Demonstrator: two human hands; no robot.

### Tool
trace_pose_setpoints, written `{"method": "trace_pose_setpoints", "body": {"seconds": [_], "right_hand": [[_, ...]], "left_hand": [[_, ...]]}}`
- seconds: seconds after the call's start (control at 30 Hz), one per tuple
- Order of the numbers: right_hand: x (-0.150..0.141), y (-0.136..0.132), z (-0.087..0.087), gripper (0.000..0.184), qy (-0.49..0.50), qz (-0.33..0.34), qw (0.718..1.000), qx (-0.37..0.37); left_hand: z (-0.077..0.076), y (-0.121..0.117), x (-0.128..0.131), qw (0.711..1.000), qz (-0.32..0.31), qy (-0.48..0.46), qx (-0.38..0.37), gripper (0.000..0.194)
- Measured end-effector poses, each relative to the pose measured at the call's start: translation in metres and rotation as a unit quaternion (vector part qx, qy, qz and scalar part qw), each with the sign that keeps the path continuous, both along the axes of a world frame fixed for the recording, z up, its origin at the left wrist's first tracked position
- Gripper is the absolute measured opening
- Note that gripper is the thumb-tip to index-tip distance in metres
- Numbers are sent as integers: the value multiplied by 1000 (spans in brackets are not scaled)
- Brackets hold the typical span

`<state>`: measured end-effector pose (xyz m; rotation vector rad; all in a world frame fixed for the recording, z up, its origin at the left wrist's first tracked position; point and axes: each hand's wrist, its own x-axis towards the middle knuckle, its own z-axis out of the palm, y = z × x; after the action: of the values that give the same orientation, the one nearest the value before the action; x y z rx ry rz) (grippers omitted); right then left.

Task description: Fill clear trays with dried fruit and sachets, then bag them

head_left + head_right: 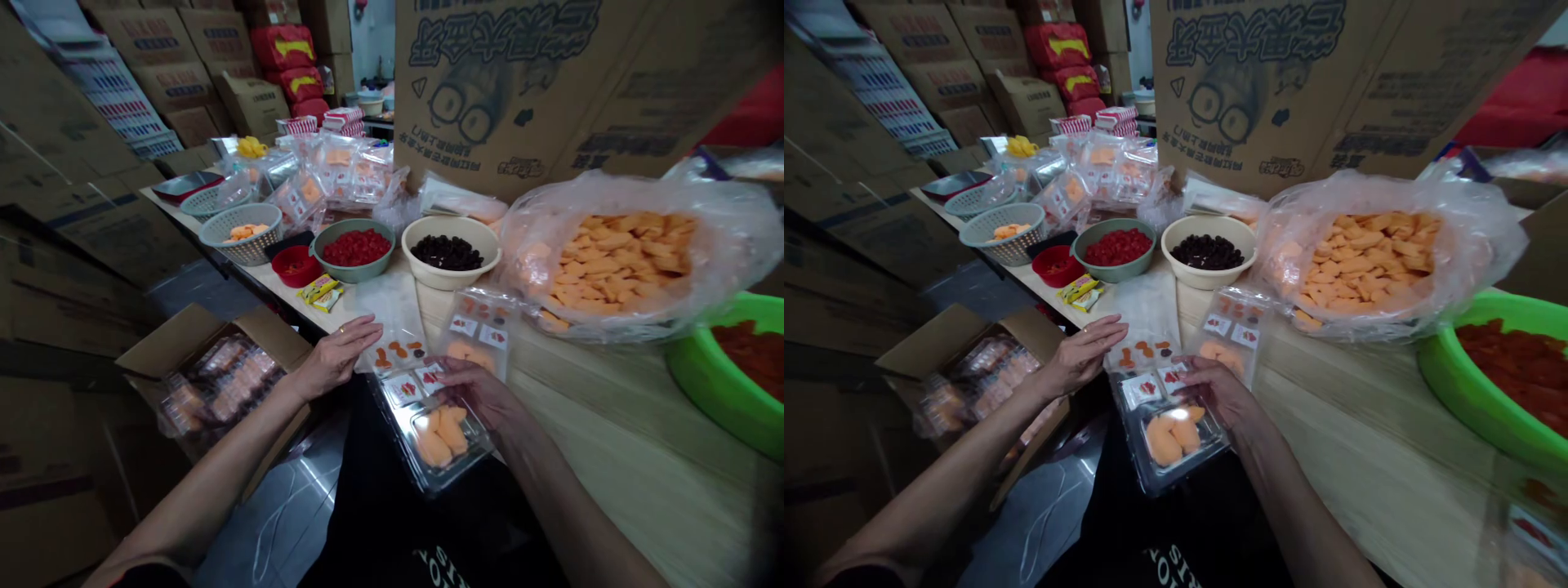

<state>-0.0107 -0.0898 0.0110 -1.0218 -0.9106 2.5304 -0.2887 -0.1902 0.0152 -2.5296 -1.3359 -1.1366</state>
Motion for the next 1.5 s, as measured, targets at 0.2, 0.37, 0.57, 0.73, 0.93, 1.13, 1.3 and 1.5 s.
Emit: {"method": "trace_pose_setpoints", "body": {"seconds": [0.2, 0.37, 0.57, 0.73, 0.93, 1.13, 1.3, 1.5], "right_hand": [[-2, -6, 16, 62, 22, -136, 987, 78], [40, -7, 50, 88, 102, -191, 967, 132], [157, -47, 60, 73, 19, -367, 914, 174], [225, -71, 25, 82, -51, -462, 867, 178], [248, -70, -35, 54, -150, -540, 817, 134], [235, -65, -28, 28, -587, -260, 702, 309], [215, -65, -12, 66, -643, 77, 523, 554], [191, -17, -2, 48, -660, 171, 444, 581]], "left_hand": [[9, 15, 39, 998, -3, 42, 50, 59], [53, 38, 88, 989, -99, 38, 101, 61], [62, 51, 189, 967, -247, 28, 59, 64], [6, 74, 268, 936, -352, 26, -20, 80], [-14, 71, 295, 916, -328, 124, -194, 60], [-24, 32, 304, 922, -251, 159, -248, 68], [-50, 25, 302, 939, -233, 127, -220, 43], [-53, 35, 301, 956, -227, 88, -164, 16]]}}
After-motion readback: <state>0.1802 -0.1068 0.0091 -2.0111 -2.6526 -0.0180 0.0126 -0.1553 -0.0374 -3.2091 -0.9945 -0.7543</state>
